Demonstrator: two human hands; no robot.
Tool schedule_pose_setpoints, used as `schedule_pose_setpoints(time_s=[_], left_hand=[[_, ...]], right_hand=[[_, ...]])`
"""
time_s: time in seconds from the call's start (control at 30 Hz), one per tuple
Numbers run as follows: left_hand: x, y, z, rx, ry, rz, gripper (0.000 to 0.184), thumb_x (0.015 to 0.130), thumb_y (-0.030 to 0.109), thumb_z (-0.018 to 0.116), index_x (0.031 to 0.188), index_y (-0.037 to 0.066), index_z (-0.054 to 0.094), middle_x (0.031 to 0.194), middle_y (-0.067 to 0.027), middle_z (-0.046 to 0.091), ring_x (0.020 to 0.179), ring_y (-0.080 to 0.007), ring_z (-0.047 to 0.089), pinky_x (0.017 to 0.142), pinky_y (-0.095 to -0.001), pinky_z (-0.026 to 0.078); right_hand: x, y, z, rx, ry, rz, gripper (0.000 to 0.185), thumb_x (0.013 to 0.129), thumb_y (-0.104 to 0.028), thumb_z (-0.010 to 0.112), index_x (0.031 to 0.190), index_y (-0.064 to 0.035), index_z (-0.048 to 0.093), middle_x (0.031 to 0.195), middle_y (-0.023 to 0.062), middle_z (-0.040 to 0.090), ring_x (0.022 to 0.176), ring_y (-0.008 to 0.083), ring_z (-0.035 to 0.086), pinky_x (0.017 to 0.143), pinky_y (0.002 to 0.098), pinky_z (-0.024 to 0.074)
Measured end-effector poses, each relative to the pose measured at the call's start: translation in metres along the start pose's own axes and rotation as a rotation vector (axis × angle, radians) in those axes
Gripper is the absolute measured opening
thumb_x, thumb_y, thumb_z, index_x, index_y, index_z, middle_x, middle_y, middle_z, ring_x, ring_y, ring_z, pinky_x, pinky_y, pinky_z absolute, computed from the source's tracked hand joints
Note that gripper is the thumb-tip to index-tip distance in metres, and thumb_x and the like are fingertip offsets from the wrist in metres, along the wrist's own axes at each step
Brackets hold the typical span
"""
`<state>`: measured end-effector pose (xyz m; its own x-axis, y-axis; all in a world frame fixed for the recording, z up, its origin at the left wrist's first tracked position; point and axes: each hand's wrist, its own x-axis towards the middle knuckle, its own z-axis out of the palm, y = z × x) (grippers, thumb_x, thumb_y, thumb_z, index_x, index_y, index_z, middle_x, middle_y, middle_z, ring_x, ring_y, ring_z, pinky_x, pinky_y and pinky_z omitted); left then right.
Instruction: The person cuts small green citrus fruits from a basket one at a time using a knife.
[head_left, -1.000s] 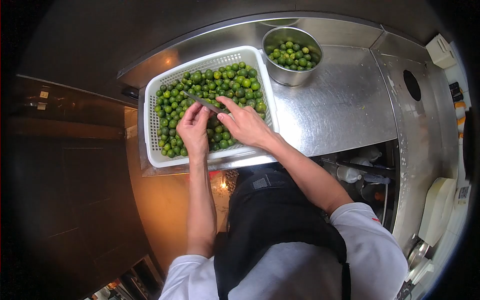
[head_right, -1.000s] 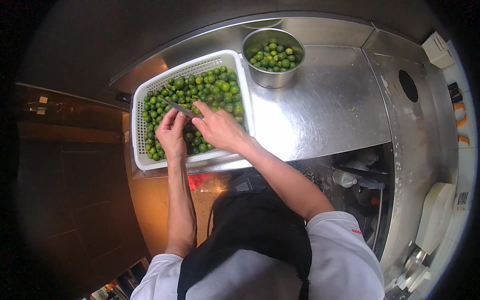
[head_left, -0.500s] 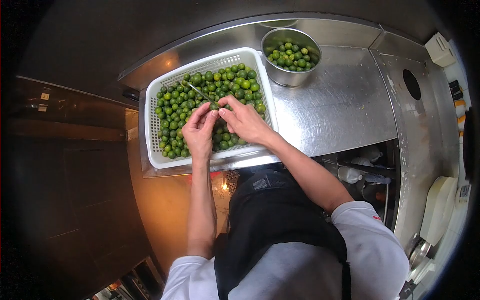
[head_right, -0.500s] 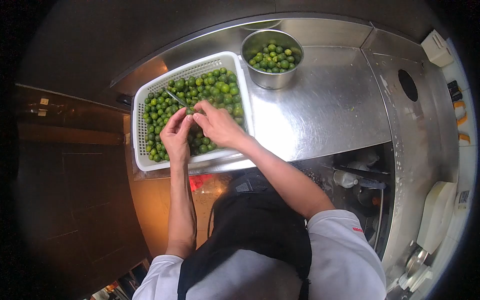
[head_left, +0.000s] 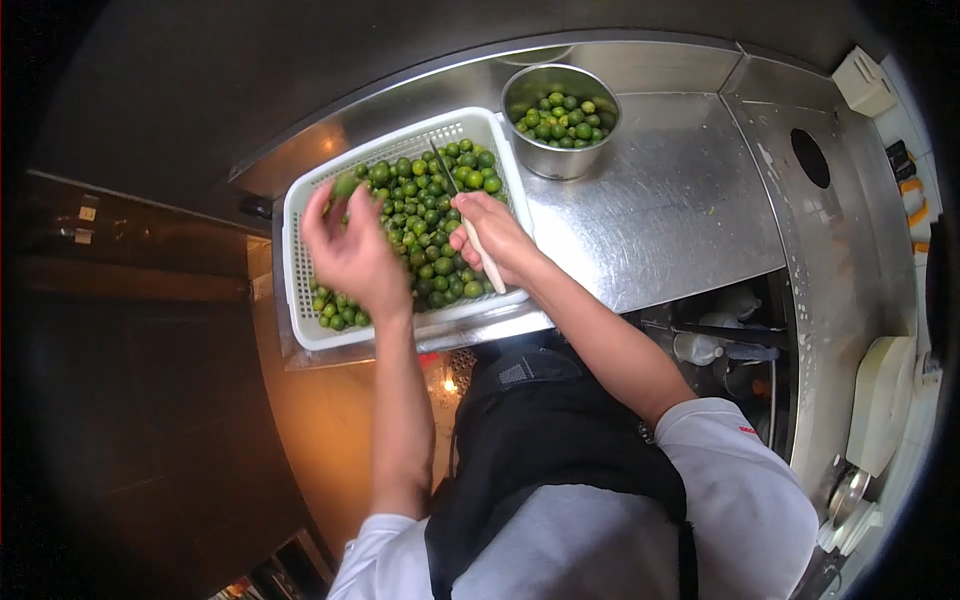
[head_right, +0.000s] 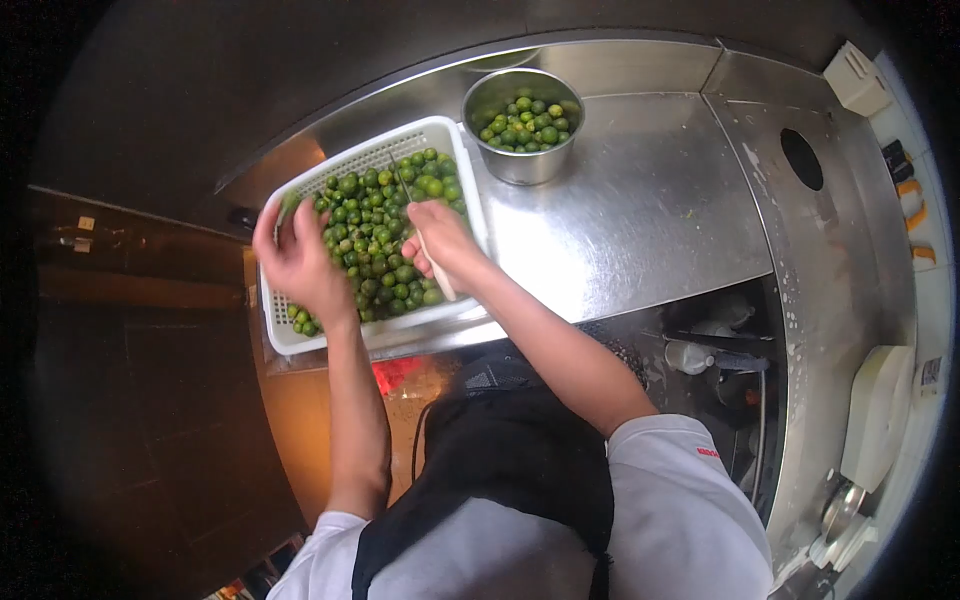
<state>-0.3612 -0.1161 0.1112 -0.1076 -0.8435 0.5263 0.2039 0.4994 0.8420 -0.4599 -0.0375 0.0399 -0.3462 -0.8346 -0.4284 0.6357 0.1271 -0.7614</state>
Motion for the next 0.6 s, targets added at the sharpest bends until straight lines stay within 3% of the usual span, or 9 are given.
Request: schedule_pose_setpoints(time_s=[0.03, 0.07, 0.1, 0.2, 0.27, 0.3, 0.37, 0.43, 0.6], left_hand=[[0.012, 0.016, 0.018, 0.228, -0.21, 0.151, 0.04, 0.089, 0.002, 0.066, 0.126, -0.004, 0.051, 0.116, -0.015, 0.062, 0.101, -0.0204, 0.064, 0.077, -0.0293, 0.057], [0.022, 0.032, 0.033, 0.282, -0.379, 0.095, 0.045, 0.088, 0.004, 0.069, 0.128, -0.003, 0.051, 0.116, -0.0145, 0.062, 0.097, -0.0197, 0.065, 0.075, -0.0286, 0.056], [0.032, 0.034, 0.039, 0.289, -0.423, 0.135, 0.038, 0.089, 0.006, 0.069, 0.124, -0.002, 0.056, 0.111, -0.0135, 0.065, 0.086, -0.0161, 0.067, 0.07, -0.0253, 0.056], [0.048, 0.035, 0.032, 0.028, -0.372, -0.036, 0.029, 0.091, 0.008, 0.066, 0.118, -0.001, 0.061, 0.101, -0.0107, 0.067, 0.076, -0.0128, 0.066, 0.064, -0.0227, 0.054], [0.058, -0.004, 0.012, 0.179, -0.426, -0.098, 0.019, 0.095, 0.011, 0.06, 0.11, 0.0, 0.065, 0.09, -0.0069, 0.068, 0.072, -0.0105, 0.065, 0.057, -0.0212, 0.051], [0.059, -0.03, 0.004, 0.272, -0.435, -0.178, 0.019, 0.093, 0.013, 0.062, 0.105, 0.0, 0.069, 0.081, -0.0068, 0.07, 0.069, -0.0091, 0.066, 0.061, -0.0243, 0.053], [0.054, -0.085, -0.014, 0.688, -0.681, -0.109, 0.021, 0.087, 0.014, 0.065, 0.104, 0.002, 0.072, 0.091, -0.0161, 0.072, 0.077, -0.0212, 0.07, 0.073, -0.0344, 0.055], [0.03, -0.104, -0.011, 0.678, -0.853, -0.018, 0.023, 0.084, 0.011, 0.066, 0.104, 0.002, 0.071, 0.095, -0.0188, 0.071, 0.082, -0.0308, 0.069, 0.076, -0.0368, 0.054], [0.011, -0.12, 0.003, 0.632, -0.935, 0.015, 0.024, 0.082, 0.005, 0.064, 0.105, 0.0, 0.066, 0.102, -0.0186, 0.065, 0.082, -0.0312, 0.066, 0.076, -0.0386, 0.051]], right_hand=[[-0.001, -0.002, 0.0, -0.026, 0.004, 0.012, 0.041, 0.102, -0.033, 0.041, 0.131, -0.003, 0.038, 0.07, 0.0076, 0.056, 0.045, 0.01, 0.044, 0.039, 0.0253, 0.0349], [-0.001, -0.002, 0.001, -0.052, 0.005, 0.022, 0.044, 0.102, -0.033, 0.04, 0.134, -0.0021, 0.036, 0.072, 0.0083, 0.056, 0.046, 0.0103, 0.044, 0.04, 0.0256, 0.0361], [0.002, -0.001, -0.001, -0.02, -0.013, 0.024, 0.046, 0.102, -0.033, 0.04, 0.136, -0.002, 0.035, 0.072, 0.0084, 0.056, 0.047, 0.0108, 0.045, 0.039, 0.0262, 0.0358], [0.0, 0.0, -0.003, 0.027, 0.05, 0.006, 0.035, 0.102, -0.032, 0.041, 0.121, -0.003, 0.044, 0.067, 0.0065, 0.055, 0.043, 0.0109, 0.044, 0.037, 0.0262, 0.0332], [-0.002, -0.001, -0.005, 0.066, 0.048, 0.001, 0.034, 0.103, -0.032, 0.04, 0.121, -0.0033, 0.043, 0.066, 0.0059, 0.054, 0.043, 0.0107, 0.044, 0.037, 0.026, 0.0332], [-0.003, -0.002, -0.004, 0.065, 0.053, 0.002, 0.034, 0.103, -0.032, 0.04, 0.121, -0.0034, 0.043, 0.066, 0.0058, 0.054, 0.043, 0.0106, 0.044, 0.037, 0.0258, 0.0333], [-0.004, -0.002, -0.003, 0.067, 0.044, 0.002, 0.034, 0.103, -0.033, 0.039, 0.121, -0.0043, 0.042, 0.066, 0.006, 0.054, 0.043, 0.0104, 0.044, 0.038, 0.0254, 0.0335], [-0.005, -0.001, -0.004, 0.106, 0.033, -0.022, 0.034, 0.103, -0.034, 0.039, 0.121, -0.0053, 0.042, 0.066, 0.0059, 0.054, 0.043, 0.0104, 0.044, 0.038, 0.0252, 0.0336], [-0.005, 0.003, -0.005, 0.122, 0.02, -0.034, 0.034, 0.104, -0.034, 0.039, 0.123, -0.0064, 0.041, 0.068, 0.0062, 0.055, 0.044, 0.0106, 0.044, 0.038, 0.0254, 0.0342]])
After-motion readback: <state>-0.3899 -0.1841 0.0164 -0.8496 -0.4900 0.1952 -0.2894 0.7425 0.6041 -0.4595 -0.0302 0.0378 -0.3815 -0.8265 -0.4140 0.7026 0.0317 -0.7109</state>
